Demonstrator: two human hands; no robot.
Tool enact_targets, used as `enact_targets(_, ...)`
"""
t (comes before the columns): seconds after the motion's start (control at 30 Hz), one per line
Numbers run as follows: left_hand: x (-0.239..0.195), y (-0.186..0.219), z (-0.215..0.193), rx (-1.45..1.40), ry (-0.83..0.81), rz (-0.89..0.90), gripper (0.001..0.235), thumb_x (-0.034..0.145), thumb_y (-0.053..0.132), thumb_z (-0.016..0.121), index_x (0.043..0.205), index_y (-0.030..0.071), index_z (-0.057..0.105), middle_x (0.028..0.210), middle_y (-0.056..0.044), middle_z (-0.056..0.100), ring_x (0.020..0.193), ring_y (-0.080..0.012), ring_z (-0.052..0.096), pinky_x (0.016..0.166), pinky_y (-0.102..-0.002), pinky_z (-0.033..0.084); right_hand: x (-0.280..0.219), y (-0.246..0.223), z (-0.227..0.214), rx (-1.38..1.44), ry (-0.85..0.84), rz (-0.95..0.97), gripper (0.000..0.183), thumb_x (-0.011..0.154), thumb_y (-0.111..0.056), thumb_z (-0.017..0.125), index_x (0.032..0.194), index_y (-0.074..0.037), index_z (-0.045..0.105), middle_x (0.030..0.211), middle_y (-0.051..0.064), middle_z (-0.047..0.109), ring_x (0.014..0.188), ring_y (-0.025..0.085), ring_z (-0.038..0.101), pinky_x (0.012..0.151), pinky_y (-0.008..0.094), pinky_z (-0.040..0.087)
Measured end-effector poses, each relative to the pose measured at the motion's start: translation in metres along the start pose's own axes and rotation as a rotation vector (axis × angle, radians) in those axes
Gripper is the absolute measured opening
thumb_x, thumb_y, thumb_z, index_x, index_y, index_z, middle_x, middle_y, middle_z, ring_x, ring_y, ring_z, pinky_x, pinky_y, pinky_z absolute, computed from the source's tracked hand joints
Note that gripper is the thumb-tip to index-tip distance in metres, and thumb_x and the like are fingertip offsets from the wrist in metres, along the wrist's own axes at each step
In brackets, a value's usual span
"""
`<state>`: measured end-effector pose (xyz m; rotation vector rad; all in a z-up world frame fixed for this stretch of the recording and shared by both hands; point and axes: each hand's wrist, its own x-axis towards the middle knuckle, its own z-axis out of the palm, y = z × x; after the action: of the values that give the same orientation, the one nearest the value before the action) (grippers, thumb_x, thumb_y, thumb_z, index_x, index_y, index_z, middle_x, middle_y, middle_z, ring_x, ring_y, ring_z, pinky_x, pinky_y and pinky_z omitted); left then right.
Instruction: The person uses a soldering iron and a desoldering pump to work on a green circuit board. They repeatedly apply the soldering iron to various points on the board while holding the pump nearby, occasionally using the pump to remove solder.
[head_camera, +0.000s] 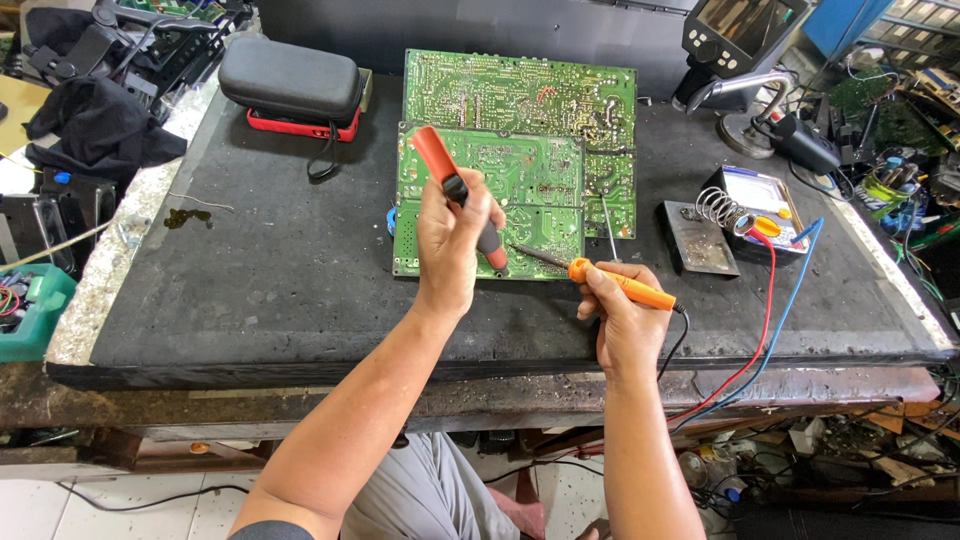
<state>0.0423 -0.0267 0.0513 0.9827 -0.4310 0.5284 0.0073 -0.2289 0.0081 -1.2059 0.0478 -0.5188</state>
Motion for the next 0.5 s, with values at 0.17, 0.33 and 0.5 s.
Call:
enact_targets(0.17, 0.005, -0.001, 0.002, 0.057, 0.036, 0.07, 0.017, 0.109, 0.026, 0.058, 0.118, 0.013, 0.052, 0.096, -0.001, 0.06, 0.092, -0.0114, 0.063, 0.091, -0.033, 0.056, 0.0, -0.003, 0.003, 0.003, -0.014, -0.002, 0.025, 0.085, 0.005, 0.082, 0.103, 0.012, 0.066, 0.07, 0.026, 0.066, 0.043, 0.025, 0.066, 0.042, 0.034, 0.059)
enact_targets(0.33, 0.002, 0.01, 0.012, 0.166, 0.051, 0.089, 0.021, 0.11, 0.031, 0.056, 0.12, 0.013, 0.052, 0.093, -0.004, 0.062, 0.08, -0.011, 0.065, 0.069, -0.026, 0.059, 0.005, 0.004, -0.004, 0.013, -0.039, 0.005, 0.025, 0.084, 0.007, 0.082, 0.103, 0.012, 0.066, 0.07, 0.025, 0.066, 0.042, 0.025, 0.065, 0.041, 0.033, 0.058)
enact_targets(0.5, 0.002, -0.005, 0.008, 0.211, 0.013, 0.146, 0.019, 0.111, 0.028, 0.052, 0.12, 0.012, 0.049, 0.089, -0.006, 0.065, 0.065, -0.0091, 0.063, 0.059, -0.022, 0.054, 0.004, 0.004, -0.004, -0.019, -0.056, -0.017, 0.025, 0.085, 0.006, 0.082, 0.104, 0.011, 0.067, 0.071, 0.024, 0.067, 0.044, 0.024, 0.065, 0.043, 0.033, 0.058)
